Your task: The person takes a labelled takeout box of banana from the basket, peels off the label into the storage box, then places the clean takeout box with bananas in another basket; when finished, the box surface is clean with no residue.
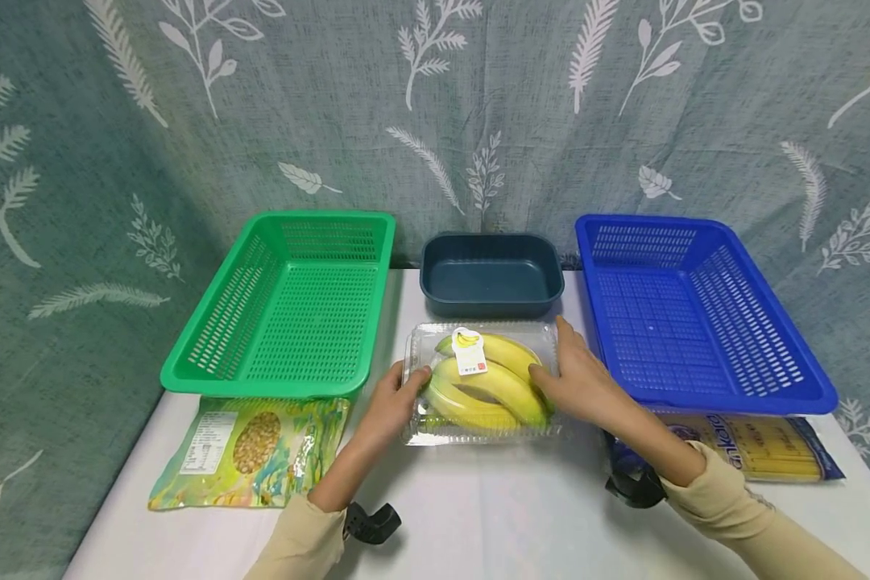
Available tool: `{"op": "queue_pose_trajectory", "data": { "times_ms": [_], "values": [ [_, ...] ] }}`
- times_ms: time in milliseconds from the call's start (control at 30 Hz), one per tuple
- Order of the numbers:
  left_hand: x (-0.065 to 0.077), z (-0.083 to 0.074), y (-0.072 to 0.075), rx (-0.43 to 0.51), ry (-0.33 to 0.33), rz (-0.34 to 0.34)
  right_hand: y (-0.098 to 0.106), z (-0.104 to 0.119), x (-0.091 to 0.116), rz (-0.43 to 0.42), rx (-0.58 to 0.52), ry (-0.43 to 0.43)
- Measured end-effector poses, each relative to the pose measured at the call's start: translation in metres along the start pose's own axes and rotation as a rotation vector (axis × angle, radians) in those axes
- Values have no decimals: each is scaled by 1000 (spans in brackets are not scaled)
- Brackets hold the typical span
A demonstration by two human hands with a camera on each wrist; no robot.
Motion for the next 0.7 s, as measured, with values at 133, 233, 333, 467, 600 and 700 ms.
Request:
{"op": "queue_pose_trajectory", "data": {
  "times_ms": [133,233,333,467,600,700],
  "values": [
    [0,-1,0,-23,-2,2,9,16,1,-31,64,54],
    [0,-1,0,-20,4,2,16,30,1,-44,88,120],
    [-1,0,1,-23,8,1,22,50,-2,-62,106,238],
    [-2,2,1,-28,11,-2,22,77,-9,-47,156,419],
    [0,0,1,-19,1,-6,13,97,-20,-2,209,523],
    [0,0,1,-15,2,-8,4,108,-27,29,232,552]
  ]
}}
Point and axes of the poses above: each hand's wrist, its own x-axis away from the middle knuckle, its own y-axis out of the back of the hand, z = x × y, the point moved 10 cm from there along -x, towards the middle knuckle, and after that the axes turned 7 degrees about -y, right-handed, at the moved point
